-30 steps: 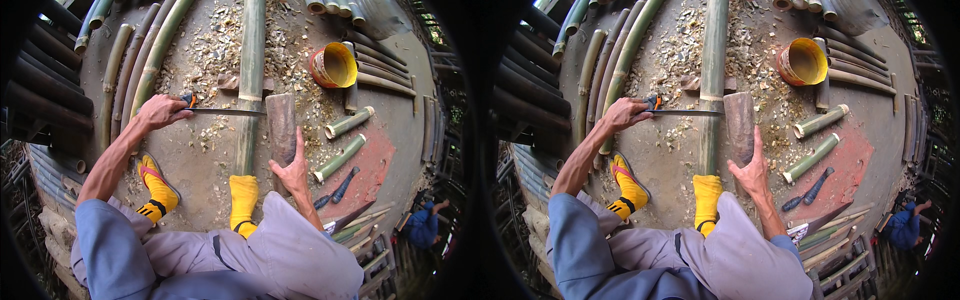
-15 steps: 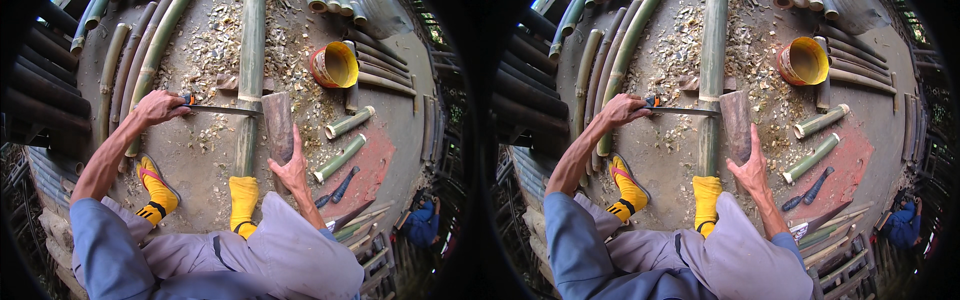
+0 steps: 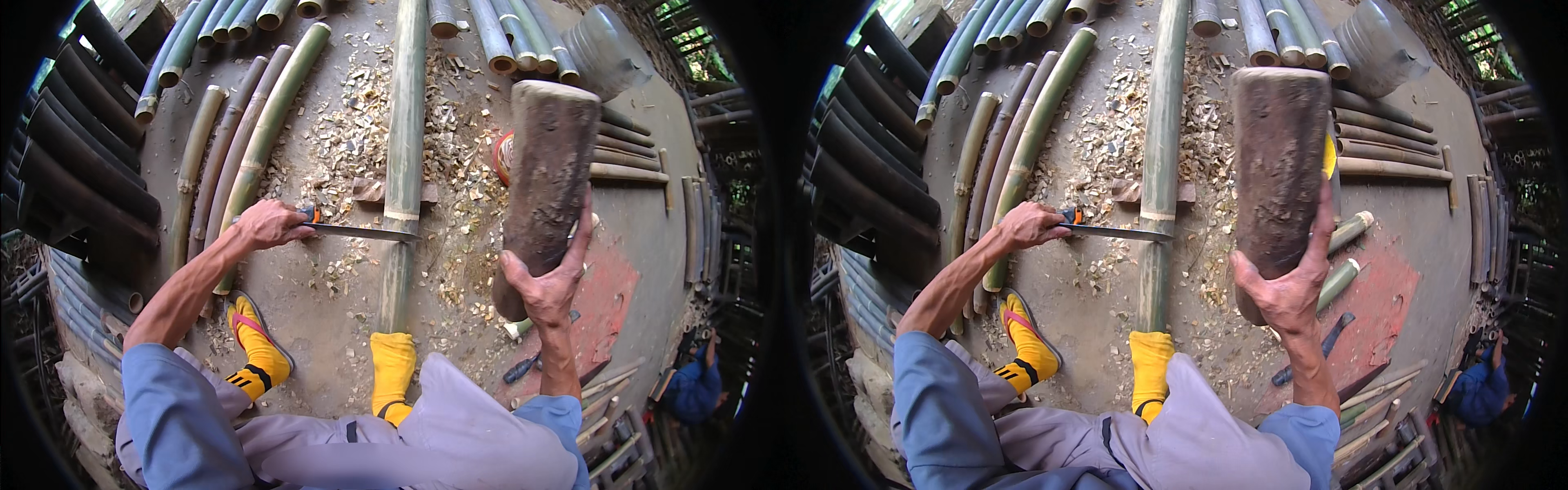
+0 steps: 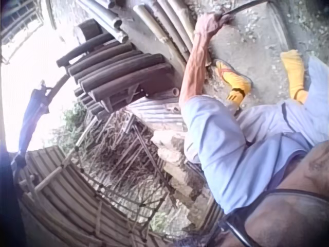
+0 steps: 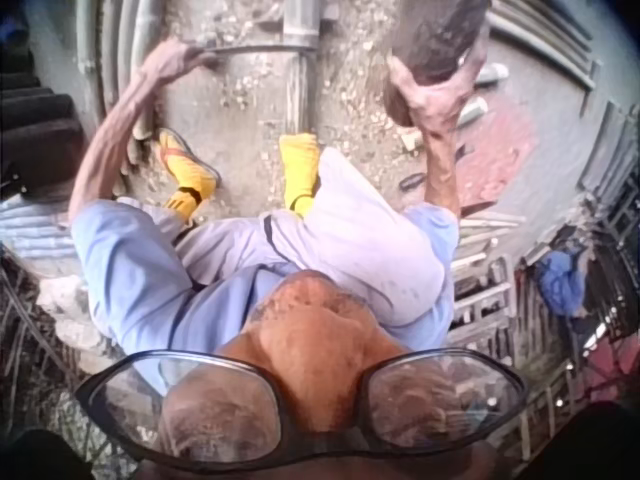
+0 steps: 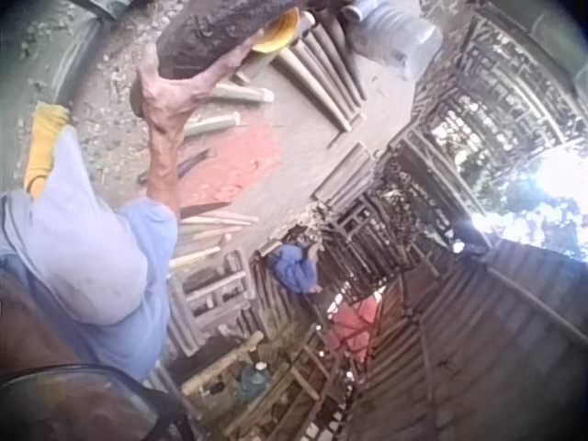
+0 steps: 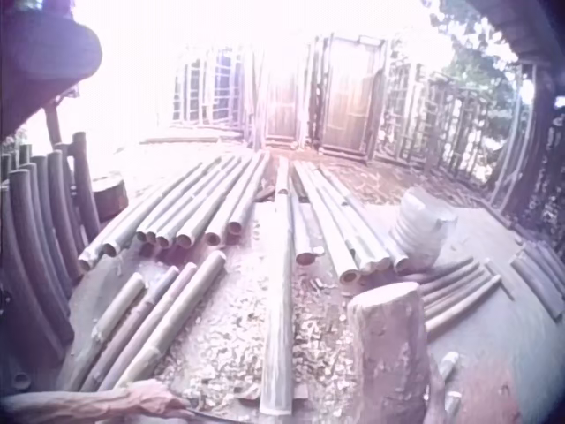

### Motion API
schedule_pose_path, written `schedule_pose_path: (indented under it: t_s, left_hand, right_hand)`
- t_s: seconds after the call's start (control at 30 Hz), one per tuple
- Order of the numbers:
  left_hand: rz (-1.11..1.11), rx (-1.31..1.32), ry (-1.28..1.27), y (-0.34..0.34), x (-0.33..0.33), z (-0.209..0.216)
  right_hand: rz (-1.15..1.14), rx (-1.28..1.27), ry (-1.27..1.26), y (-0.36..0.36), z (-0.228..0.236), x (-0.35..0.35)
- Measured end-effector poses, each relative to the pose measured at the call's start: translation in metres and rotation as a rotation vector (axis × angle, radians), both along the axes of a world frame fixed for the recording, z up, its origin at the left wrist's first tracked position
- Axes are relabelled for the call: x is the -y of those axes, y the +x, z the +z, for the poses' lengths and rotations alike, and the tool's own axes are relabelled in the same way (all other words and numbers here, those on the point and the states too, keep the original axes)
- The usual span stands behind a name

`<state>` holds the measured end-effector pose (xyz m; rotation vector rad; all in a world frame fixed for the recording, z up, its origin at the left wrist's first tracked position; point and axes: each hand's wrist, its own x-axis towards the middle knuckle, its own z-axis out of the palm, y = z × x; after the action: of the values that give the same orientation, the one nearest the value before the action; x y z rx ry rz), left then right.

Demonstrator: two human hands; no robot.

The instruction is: The person carves a hole into a bamboo pole using a knife and a wooden mallet, then smooths the interior of the hole with the knife.

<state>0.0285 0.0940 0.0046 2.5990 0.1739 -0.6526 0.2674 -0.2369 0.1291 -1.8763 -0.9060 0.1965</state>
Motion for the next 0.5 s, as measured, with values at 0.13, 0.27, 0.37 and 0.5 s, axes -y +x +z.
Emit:
schedule_pose_path:
  t_s: [0.13,0.27,0.37,0.5]
  left_hand:
    - [0.012,0.026,0.001,-0.001,0.003,-0.001]
    - [0.038,0.094,-0.042,-0.002,0.003,-0.003]
    - [0.013,0.074,-0.021,-0.002,0.003,-0.006]
    - [0.009,0.066,-0.028,0.001,0.004,-0.004]
  right_hand:
    - [-0.067,-0.042,-0.018,-0.003,-0.006,0.014]
    - [-0.088,-0.097,-0.131,-0.01,-0.016,0.023]
    - [-0.105,-0.146,-0.135,-0.015,-0.022,0.026]
    - [-0.122,-0.135,-0.154,-0.016,-0.029,0.032]
